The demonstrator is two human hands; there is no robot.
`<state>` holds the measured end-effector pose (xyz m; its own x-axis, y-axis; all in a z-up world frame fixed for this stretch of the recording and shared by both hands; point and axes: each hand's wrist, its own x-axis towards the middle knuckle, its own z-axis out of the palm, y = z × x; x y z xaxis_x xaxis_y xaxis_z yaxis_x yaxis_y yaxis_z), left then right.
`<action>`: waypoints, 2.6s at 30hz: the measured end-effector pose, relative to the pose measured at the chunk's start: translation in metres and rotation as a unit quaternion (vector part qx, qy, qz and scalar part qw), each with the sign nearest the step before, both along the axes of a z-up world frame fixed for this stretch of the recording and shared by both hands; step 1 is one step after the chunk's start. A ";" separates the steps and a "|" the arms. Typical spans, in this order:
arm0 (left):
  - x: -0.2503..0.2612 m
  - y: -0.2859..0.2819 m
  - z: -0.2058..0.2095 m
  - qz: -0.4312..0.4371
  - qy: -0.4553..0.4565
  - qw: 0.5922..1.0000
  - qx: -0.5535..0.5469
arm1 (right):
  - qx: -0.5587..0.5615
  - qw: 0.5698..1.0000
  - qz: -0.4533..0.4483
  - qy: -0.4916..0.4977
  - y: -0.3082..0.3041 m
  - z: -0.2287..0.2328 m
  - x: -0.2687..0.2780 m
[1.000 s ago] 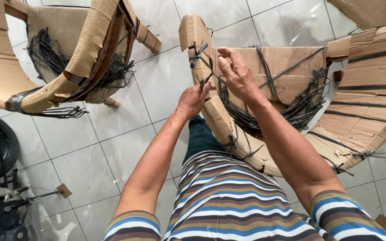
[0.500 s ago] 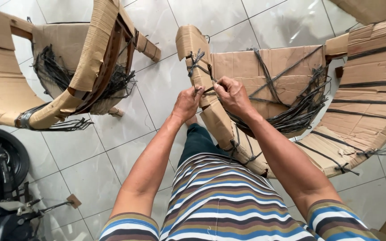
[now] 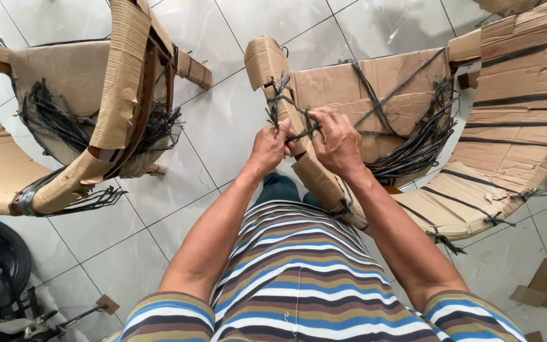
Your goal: Wrapping a wooden chair frame with protective cardboard and securing it with plastic ties
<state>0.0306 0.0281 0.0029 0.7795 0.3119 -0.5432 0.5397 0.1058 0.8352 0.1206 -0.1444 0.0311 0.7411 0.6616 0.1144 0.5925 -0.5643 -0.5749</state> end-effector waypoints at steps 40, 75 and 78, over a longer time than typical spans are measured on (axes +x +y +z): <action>-0.028 0.022 0.013 -0.117 -0.153 0.884 0.426 | -0.072 0.898 0.120 0.417 0.038 0.025 0.015; -0.049 0.018 0.029 0.182 -0.092 0.921 -0.333 | -0.043 0.952 0.006 0.302 -0.005 -0.033 0.022; -0.034 0.012 0.003 0.175 -0.076 0.962 -0.197 | -0.057 0.958 -0.001 0.280 -0.004 -0.020 0.018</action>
<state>-0.0030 0.0405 0.0054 0.7432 0.3637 -0.5616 0.2888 0.5828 0.7596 0.1390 -0.1486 0.0108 0.6666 0.6442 -0.3750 0.2081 -0.6439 -0.7363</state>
